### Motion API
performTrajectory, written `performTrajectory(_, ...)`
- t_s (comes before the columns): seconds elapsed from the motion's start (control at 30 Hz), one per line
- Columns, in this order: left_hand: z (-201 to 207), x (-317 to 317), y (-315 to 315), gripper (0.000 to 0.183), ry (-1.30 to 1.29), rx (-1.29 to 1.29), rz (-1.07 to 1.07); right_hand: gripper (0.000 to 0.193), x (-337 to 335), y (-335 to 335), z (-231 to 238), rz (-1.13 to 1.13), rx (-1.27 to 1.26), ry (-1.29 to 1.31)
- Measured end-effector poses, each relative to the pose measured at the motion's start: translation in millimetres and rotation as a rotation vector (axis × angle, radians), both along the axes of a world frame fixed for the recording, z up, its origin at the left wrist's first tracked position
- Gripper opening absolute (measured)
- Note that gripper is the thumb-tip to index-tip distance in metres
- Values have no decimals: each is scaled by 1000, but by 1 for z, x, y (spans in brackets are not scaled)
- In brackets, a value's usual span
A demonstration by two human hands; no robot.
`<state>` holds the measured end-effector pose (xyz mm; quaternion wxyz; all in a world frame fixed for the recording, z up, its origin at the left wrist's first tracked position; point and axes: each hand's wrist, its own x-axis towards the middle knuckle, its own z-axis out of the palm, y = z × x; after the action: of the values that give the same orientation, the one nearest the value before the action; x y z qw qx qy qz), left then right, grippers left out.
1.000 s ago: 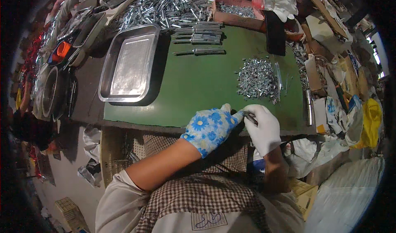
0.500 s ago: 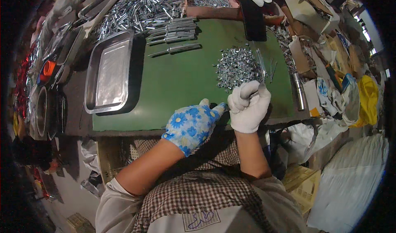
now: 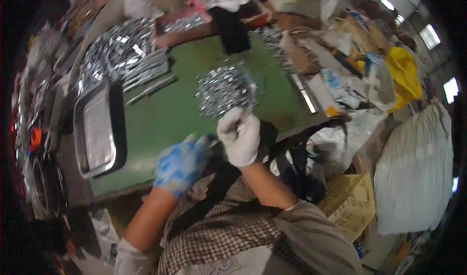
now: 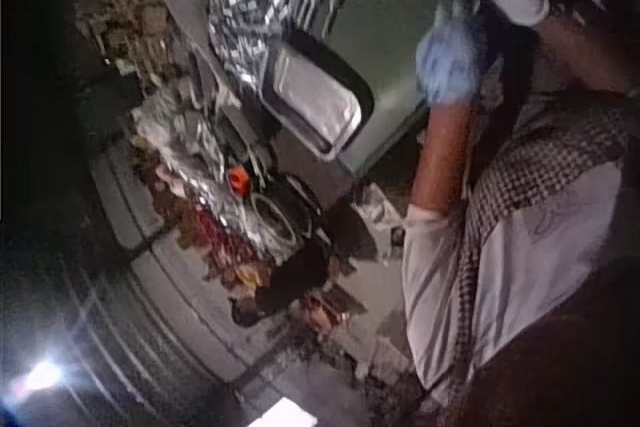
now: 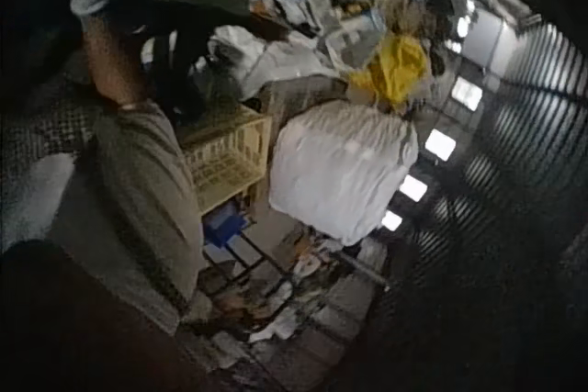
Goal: Manually assembling small metal rods and plastic sleeves at a workstation.
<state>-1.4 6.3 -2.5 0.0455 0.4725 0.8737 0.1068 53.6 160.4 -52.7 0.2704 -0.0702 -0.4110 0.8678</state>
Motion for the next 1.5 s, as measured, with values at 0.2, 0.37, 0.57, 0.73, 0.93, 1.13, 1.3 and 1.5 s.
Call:
performTrajectory(0.2, -17, 36, -182, 43, 192, 33, 461, 15, 51, 92, 95, -1011, 1223, -790)
performTrajectory(0.37, -84, 61, -306, 53, 37, -233, 934, 69, 105, 198, 133, -907, 1381, -1758)
performTrajectory(0.57, -134, 99, -350, 62, 0, -304, 1039, 49, 159, 307, 108, -1045, 1536, -1236)
performTrajectory(0.73, -112, 94, -314, 54, 1, 0, 974, 22, 8, 72, 131, -323, 1348, -355)
performTrajectory(0.93, -102, 77, -280, 46, 58, 277, 857, 28, -134, -88, 71, 144, 1744, -240)
performTrajectory(1.13, -100, 86, -253, 48, 32, 399, 672, 34, -115, -115, 40, 337, 1904, -299)
performTrajectory(1.3, -75, 73, -211, 52, 35, 396, 440, 24, -11, -59, 36, 156, 1939, -329)
performTrajectory(1.5, -48, 48, -158, 53, 31, 413, 86, 28, 89, 30, 22, -232, 1967, -597)
